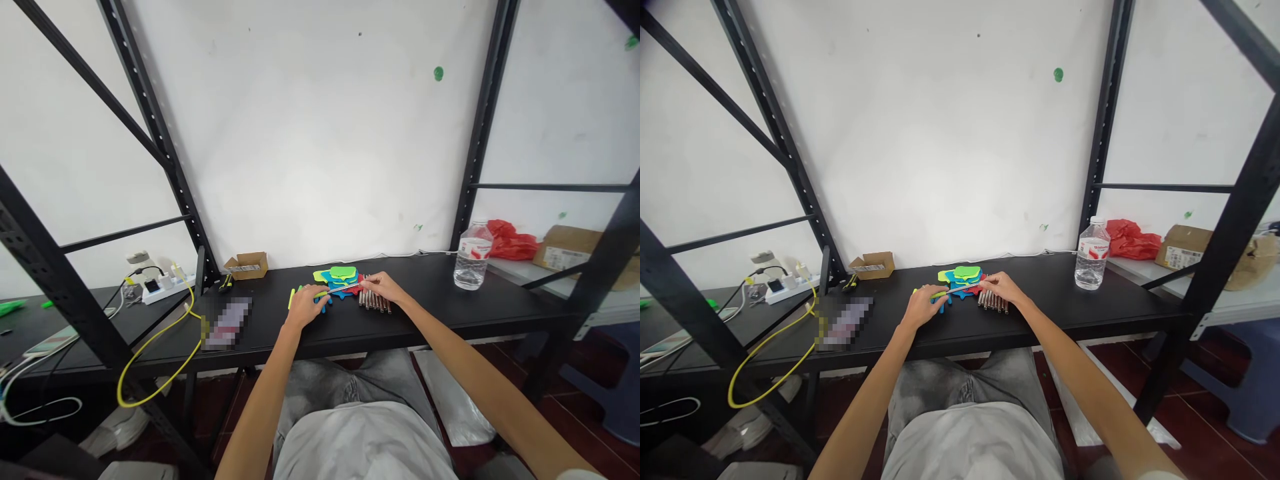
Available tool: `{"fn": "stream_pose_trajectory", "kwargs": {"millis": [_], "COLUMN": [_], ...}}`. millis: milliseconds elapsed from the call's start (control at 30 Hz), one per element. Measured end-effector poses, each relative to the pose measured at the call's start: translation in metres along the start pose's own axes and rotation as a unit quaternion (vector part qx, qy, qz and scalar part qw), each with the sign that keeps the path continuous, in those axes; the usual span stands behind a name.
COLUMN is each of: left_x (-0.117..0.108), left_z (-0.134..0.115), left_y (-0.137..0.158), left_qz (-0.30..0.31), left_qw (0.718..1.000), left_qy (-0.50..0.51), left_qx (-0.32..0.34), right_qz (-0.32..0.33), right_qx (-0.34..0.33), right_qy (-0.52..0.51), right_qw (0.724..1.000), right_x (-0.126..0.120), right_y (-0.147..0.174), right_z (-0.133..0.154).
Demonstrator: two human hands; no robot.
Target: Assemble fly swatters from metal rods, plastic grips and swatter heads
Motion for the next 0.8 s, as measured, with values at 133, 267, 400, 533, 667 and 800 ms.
{"fn": "stream_pose_trajectory", "kwargs": {"millis": [133,267,400,533,667,800], "left_x": [0.002,0.000,-0.006,-0.011,-0.010,-0.008], "left_z": [0.005,0.016,0.027,0.028,0.024,0.023], "left_y": [-0.001,0.000,0.003,0.005,0.005,0.005], "left_qz": [-0.030,-0.097,-0.155,-0.176,-0.165,-0.152], "left_qw": [0.999,0.989,0.960,0.948,0.954,0.959], "left_qy": [-0.014,-0.028,-0.035,-0.032,-0.051,-0.074], "left_qx": [-0.018,-0.109,-0.230,-0.263,-0.246,-0.228], "right_qz": [-0.027,-0.119,-0.154,-0.144,-0.150,-0.150], "right_qx": [0.007,0.005,0.012,0.008,0.007,0.009], "right_qy": [-0.040,-0.042,0.002,0.052,0.068,0.080], "right_qw": [0.999,0.992,0.988,0.988,0.986,0.985], "right_x": [-0.001,-0.010,-0.015,-0.014,-0.013,-0.014], "right_y": [-0.003,-0.003,-0.001,-0.001,-0.002,-0.002], "right_z": [0.000,-0.003,-0.006,-0.009,-0.011,-0.012]}}
Point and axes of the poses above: each hand's wrist, its own y-axis away from the middle knuckle, its own x-axis out of the palm, z = x × y, the point moved 2 cm from there along -y, towards the middle knuckle, and after that the axes turned 3 degrees about y, right-handed, at the moved point
